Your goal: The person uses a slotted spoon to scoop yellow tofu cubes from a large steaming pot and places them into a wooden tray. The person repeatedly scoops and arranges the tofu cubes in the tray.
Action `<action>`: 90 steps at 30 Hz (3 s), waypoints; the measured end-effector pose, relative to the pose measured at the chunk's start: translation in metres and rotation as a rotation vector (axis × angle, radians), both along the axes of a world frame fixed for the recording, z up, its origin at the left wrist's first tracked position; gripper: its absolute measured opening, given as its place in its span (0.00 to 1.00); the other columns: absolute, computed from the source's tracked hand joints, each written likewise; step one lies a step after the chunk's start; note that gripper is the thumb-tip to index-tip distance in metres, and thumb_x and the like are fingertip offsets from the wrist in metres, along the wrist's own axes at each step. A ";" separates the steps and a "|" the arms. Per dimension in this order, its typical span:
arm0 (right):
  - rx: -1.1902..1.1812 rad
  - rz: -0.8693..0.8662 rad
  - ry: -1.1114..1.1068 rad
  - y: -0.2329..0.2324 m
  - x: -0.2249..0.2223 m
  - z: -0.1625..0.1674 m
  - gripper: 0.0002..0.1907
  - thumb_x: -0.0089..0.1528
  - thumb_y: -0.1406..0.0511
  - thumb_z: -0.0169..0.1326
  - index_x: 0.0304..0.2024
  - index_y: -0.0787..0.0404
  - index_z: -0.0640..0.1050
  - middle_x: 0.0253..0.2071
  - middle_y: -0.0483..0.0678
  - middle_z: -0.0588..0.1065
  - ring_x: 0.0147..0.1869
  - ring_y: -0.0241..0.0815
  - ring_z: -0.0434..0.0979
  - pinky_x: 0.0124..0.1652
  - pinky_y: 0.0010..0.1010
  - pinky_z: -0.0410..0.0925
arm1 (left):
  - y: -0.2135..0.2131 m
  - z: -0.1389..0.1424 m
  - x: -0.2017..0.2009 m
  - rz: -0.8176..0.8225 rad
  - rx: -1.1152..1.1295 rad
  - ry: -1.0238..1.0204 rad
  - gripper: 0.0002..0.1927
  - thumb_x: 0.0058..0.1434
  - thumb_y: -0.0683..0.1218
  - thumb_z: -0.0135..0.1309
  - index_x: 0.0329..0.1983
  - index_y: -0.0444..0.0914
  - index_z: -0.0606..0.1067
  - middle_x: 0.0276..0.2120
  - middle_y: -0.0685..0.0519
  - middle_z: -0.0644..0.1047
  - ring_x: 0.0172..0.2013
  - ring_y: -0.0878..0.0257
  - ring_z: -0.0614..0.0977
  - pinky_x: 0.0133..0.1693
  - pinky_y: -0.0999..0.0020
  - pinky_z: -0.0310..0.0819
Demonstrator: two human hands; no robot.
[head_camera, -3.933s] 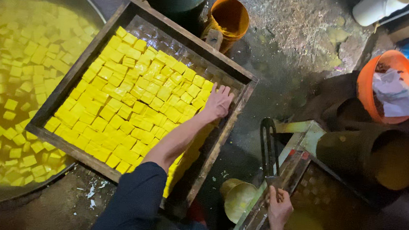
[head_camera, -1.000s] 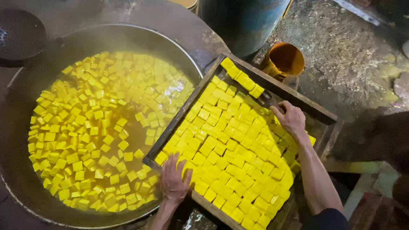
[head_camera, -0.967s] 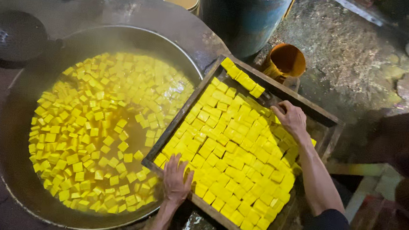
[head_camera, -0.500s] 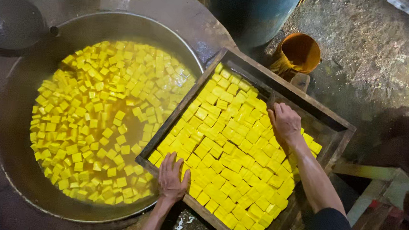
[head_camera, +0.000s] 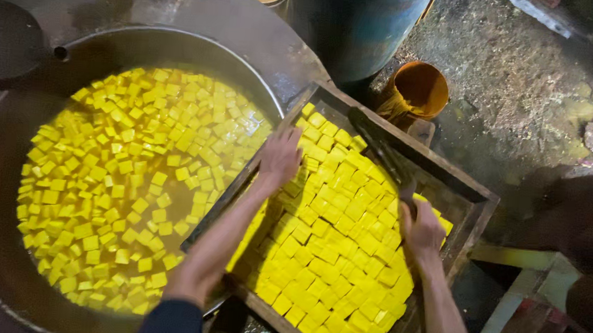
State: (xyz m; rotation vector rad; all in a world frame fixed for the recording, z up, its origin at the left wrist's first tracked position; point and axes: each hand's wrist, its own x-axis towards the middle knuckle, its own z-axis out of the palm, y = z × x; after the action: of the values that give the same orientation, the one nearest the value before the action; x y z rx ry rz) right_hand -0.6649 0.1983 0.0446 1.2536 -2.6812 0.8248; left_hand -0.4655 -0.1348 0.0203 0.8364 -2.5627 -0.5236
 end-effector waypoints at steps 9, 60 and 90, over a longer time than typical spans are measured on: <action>-0.100 -0.249 -0.109 0.110 0.037 -0.024 0.20 0.64 0.57 0.61 0.52 0.64 0.79 0.43 0.57 0.80 0.44 0.52 0.83 0.43 0.39 0.74 | -0.084 -0.010 -0.130 -0.472 -0.736 -0.715 0.16 0.65 0.48 0.45 0.47 0.37 0.79 0.54 0.45 0.77 0.66 0.41 0.66 0.68 0.39 0.49; -0.128 0.265 -1.235 -0.165 0.374 -0.059 0.17 0.69 0.55 0.55 0.35 0.63 0.77 0.26 0.43 0.74 0.28 0.33 0.72 0.29 0.26 0.68 | 0.194 -0.055 0.505 0.920 0.124 -0.220 0.29 0.68 0.59 0.48 0.61 0.33 0.73 0.68 0.38 0.65 0.72 0.43 0.59 0.71 0.42 0.47; 0.240 0.206 -1.032 -0.303 0.560 -0.155 0.23 0.67 0.53 0.54 0.35 0.68 0.80 0.22 0.48 0.75 0.24 0.42 0.72 0.25 0.38 0.65 | 0.213 -0.054 0.497 0.911 0.377 -0.196 0.26 0.67 0.59 0.46 0.54 0.33 0.76 0.69 0.42 0.61 0.72 0.46 0.55 0.69 0.43 0.43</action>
State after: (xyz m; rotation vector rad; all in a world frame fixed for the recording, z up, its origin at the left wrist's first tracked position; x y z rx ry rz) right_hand -0.1052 -0.1047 -0.1104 1.4388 -3.5349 1.5637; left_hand 0.0318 0.0786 -0.0341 2.0945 -1.9246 -0.6315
